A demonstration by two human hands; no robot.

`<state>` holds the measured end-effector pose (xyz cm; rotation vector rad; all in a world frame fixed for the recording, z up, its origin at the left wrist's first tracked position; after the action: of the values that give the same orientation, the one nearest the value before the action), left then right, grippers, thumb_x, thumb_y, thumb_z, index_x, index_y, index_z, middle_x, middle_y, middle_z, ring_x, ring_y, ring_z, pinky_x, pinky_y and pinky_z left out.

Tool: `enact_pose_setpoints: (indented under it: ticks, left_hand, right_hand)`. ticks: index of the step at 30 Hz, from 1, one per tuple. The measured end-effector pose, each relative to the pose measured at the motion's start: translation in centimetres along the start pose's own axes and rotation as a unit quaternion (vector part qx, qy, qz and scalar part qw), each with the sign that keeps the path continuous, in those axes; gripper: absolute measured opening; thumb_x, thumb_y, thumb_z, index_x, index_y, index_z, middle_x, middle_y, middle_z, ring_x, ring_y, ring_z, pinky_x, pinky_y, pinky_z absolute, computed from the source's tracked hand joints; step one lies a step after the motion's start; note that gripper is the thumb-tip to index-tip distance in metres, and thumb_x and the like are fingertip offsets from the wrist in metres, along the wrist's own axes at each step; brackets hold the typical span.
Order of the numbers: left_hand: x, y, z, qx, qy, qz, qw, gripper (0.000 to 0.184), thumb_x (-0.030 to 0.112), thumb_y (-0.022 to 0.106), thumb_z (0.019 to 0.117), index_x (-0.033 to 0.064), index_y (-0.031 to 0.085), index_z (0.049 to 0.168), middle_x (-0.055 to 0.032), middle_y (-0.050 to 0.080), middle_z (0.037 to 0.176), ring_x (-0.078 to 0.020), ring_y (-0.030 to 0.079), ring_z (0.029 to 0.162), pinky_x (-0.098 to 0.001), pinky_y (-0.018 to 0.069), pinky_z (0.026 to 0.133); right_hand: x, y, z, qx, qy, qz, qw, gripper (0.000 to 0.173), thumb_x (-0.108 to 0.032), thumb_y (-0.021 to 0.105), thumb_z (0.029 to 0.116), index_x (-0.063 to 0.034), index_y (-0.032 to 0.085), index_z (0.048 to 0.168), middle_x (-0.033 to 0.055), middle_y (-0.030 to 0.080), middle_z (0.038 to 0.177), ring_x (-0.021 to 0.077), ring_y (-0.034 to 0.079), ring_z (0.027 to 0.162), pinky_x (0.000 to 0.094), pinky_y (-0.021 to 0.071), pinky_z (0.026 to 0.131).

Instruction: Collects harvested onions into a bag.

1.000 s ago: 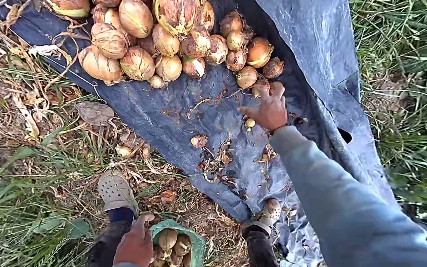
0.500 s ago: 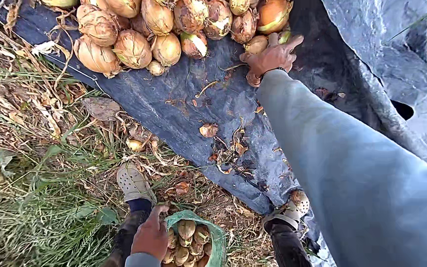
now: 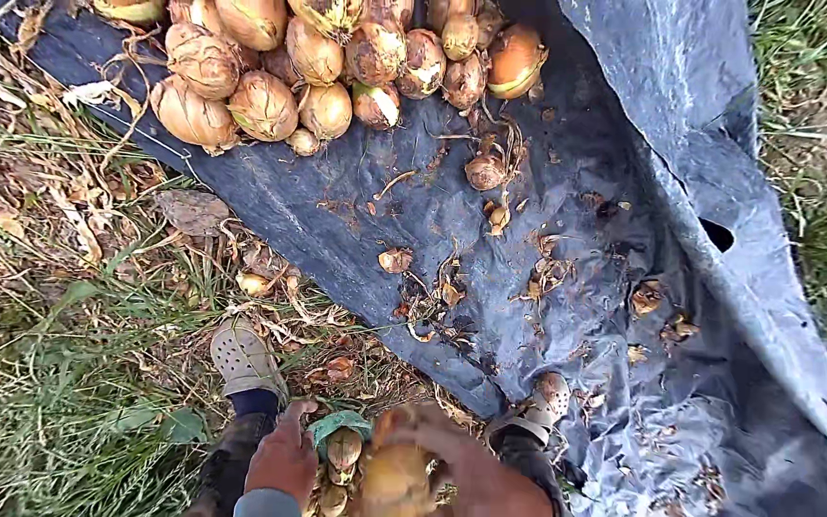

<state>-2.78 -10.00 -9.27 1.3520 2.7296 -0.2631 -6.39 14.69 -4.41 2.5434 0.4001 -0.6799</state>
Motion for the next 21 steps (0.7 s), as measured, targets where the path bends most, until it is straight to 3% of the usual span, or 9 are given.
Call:
enact_pose_setpoints:
  ticks: [2,4,8,12,15,17,18,20,21]
  left_hand:
    - [0.0,0.0,0.0,-0.003,0.003,0.004,1.000,0.046,0.009,0.053,0.1019,0.0169,0.052,0.148,-0.0213,0.071,0.114,-0.0410,0.070,0.105,-0.0602,0.0537,0.094]
    - [-0.1,0.1,-0.2,-0.012,-0.002,0.003,1.000,0.047,0.009,0.052,0.1024,0.0179,0.052,0.148,-0.0210,0.071,0.115,-0.0406,0.070,0.105,-0.0595,0.0536,0.094]
    - [-0.1,0.3,-0.4,-0.028,0.001,0.013,1.000,0.048,0.011,0.051,0.1029,0.0193,0.051,0.150,-0.0198,0.072,0.113,-0.0398,0.070,0.104,-0.0592,0.0541,0.093]
    - [-0.6,-0.1,0.0,-0.039,-0.006,-0.002,0.999,0.049,0.011,0.052,0.1023,0.0191,0.050,0.151,-0.0195,0.071,0.118,-0.0398,0.069,0.110,-0.0590,0.0526,0.097]
    - [-1.2,0.0,-0.2,-0.051,-0.003,-0.019,0.999,0.049,0.011,0.052,0.1021,0.0188,0.049,0.151,-0.0190,0.071,0.119,-0.0393,0.068,0.112,-0.0585,0.0523,0.098]
    - [-1.1,-0.3,-0.3,-0.058,0.001,-0.035,0.998,0.050,0.010,0.052,0.1013,0.0172,0.049,0.151,-0.0202,0.070,0.120,-0.0408,0.067,0.114,-0.0601,0.0521,0.099]
    - [-1.2,-0.5,-0.3,-0.063,-0.001,-0.038,0.997,0.051,0.011,0.052,0.1011,0.0175,0.048,0.151,-0.0205,0.070,0.122,-0.0409,0.067,0.115,-0.0602,0.0520,0.099]
    - [-1.8,-1.0,-0.3,-0.073,-0.008,-0.037,0.997,0.051,0.011,0.051,0.1015,0.0190,0.047,0.152,-0.0211,0.069,0.125,-0.0411,0.067,0.117,-0.0600,0.0519,0.100]
    - [-2.0,-1.2,-0.2,-0.076,-0.011,-0.041,0.996,0.052,0.011,0.051,0.1014,0.0196,0.047,0.152,-0.0211,0.068,0.126,-0.0408,0.066,0.118,-0.0598,0.0516,0.101]
  right_hand:
    - [1.0,0.7,0.4,-0.058,0.044,-0.152,0.986,0.055,-0.039,0.079,0.0906,-0.0129,0.066,0.137,0.0138,0.060,0.140,0.0236,0.065,0.118,0.0423,0.0585,0.095]
    - [-1.9,-7.4,3.6,0.097,0.056,-0.338,0.935,0.047,-0.045,0.068,0.0976,-0.0197,0.065,0.138,0.0094,0.063,0.137,0.0253,0.068,0.114,0.0472,0.0601,0.091]
    - [-11.7,-23.2,14.0,0.331,0.037,-0.570,0.751,0.064,-0.031,0.080,0.0884,-0.0200,0.057,0.147,0.0286,0.037,0.156,0.0547,0.055,0.123,0.0678,0.0537,0.086]
    - [-16.8,-28.8,20.4,0.363,0.069,-0.594,0.715,0.047,-0.022,0.073,0.0913,-0.0171,0.063,0.137,0.0378,0.044,0.146,0.0612,0.060,0.109,0.0738,0.0517,0.079]
    - [-17.2,-22.7,17.3,0.367,-0.001,-0.461,0.808,0.047,-0.032,0.067,0.0969,-0.0131,0.059,0.139,0.0277,0.067,0.115,0.0474,0.068,0.096,0.0690,0.0531,0.079]
    - [-14.1,-11.9,14.1,0.199,-0.047,-0.408,0.890,0.044,-0.037,0.064,0.0983,-0.0146,0.060,0.136,0.0161,0.069,0.110,0.0320,0.070,0.091,0.0573,0.0589,0.077]
    - [-11.6,-6.0,12.7,0.059,-0.024,-0.405,0.912,0.046,-0.040,0.066,0.0976,-0.0157,0.062,0.136,0.0126,0.068,0.119,0.0273,0.069,0.103,0.0526,0.0586,0.088]
    - [-9.8,1.9,10.9,-0.120,-0.017,-0.487,0.865,0.047,-0.045,0.065,0.0993,-0.0145,0.064,0.135,0.0144,0.063,0.133,0.0306,0.064,0.118,0.0529,0.0552,0.095]
    - [-11.3,2.1,11.6,-0.099,-0.035,-0.543,0.833,0.045,-0.047,0.063,0.0992,-0.0171,0.066,0.133,0.0143,0.062,0.136,0.0324,0.064,0.121,0.0540,0.0561,0.094]
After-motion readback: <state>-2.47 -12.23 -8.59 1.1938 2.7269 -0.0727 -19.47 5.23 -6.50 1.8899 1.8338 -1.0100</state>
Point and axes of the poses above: each hand's wrist, its own z-axis towards the middle knuckle, its own y-axis out of the palm, x = y × z, the point moved 10 cm from there along z, towards the middle knuckle
